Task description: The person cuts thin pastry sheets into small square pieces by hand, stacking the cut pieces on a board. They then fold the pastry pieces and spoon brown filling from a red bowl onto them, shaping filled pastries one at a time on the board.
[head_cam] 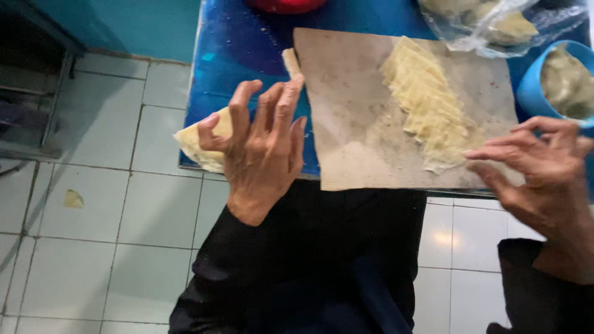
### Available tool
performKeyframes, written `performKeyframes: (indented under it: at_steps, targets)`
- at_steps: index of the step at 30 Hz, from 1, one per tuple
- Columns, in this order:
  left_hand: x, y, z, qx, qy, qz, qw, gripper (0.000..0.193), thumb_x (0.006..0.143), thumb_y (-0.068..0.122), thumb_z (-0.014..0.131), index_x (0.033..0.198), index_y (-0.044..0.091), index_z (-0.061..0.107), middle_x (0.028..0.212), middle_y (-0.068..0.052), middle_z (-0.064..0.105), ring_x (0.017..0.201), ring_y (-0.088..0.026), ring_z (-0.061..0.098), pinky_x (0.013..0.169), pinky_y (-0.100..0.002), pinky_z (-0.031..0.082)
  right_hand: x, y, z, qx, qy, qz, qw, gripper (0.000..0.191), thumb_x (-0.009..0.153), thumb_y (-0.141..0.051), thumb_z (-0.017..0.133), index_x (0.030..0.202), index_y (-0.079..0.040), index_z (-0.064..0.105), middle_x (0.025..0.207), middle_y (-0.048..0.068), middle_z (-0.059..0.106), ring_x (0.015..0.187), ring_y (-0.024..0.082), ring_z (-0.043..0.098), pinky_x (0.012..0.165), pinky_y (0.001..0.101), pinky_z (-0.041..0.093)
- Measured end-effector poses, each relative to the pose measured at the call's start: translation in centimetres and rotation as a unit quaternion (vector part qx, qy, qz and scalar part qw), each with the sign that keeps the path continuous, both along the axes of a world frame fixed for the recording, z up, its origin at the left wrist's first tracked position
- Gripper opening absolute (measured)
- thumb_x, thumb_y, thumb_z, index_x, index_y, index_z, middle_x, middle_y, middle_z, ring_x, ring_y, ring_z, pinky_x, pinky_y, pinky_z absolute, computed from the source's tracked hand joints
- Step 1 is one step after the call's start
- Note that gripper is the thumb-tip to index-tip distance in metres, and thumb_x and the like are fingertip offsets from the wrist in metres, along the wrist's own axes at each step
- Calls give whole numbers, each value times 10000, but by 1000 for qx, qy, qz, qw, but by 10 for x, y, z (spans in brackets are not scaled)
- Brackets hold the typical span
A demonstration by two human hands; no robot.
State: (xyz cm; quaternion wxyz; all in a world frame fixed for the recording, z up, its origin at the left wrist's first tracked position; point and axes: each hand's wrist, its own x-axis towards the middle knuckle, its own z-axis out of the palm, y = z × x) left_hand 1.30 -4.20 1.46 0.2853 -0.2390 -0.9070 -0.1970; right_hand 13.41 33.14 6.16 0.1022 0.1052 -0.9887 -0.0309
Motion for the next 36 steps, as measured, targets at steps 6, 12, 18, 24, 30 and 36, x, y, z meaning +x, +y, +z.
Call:
performKeyframes:
  at_steps: [6,12,18,24,30,36]
  targets:
    - [16,4,14,-37,51,42,997,417,1061,350,706,1423,162,619,1353,23,642,1422,-236,435,1060,-539,138,1,-13,-20,-11,59,13,998,247,868,-339,861,1072,-218,793,1080,-49,739,1253,260,475,1068,433,269]
    - [39,35,19,37,5,-146,989,334,1035,302,758,1346,204,687,1295,41,639,1391,-210,449,1096,-516,148,-12,-20,-26,29,74,18,997,147,963,-273,814,1034,-163,747,1106,-28,734,1229,229,494,1061,410,273]
    - [40,93,8,-7,5,-245,970,283,967,216,746,1245,198,694,1289,49,642,1433,-180,443,1108,-516,179,-19,-14,-41,-206,79,-26,975,107,1061,-190,734,1079,-95,688,1111,32,699,1160,245,584,992,385,421]
    - [35,113,-5,-18,-17,-275,961,361,948,305,750,1275,165,692,1376,7,585,1461,-220,403,1141,-540,181,-29,-15,-29,-249,89,-61,962,120,1117,-141,708,1113,-22,691,1037,123,709,913,233,662,818,354,531]
    - [34,109,-8,-12,-42,-287,957,369,950,329,748,1277,172,683,1403,1,569,1470,-241,377,1152,-546,183,-54,-7,-3,-404,59,-92,908,231,1123,-217,613,1142,11,642,984,132,694,861,163,671,745,305,558]
    - [30,111,1,11,-94,-286,954,613,918,361,755,1449,182,509,1397,-6,574,1423,-249,415,1093,-560,196,-68,-1,20,-493,9,-26,869,234,1140,-209,568,1175,20,600,989,105,672,907,122,692,831,287,607]
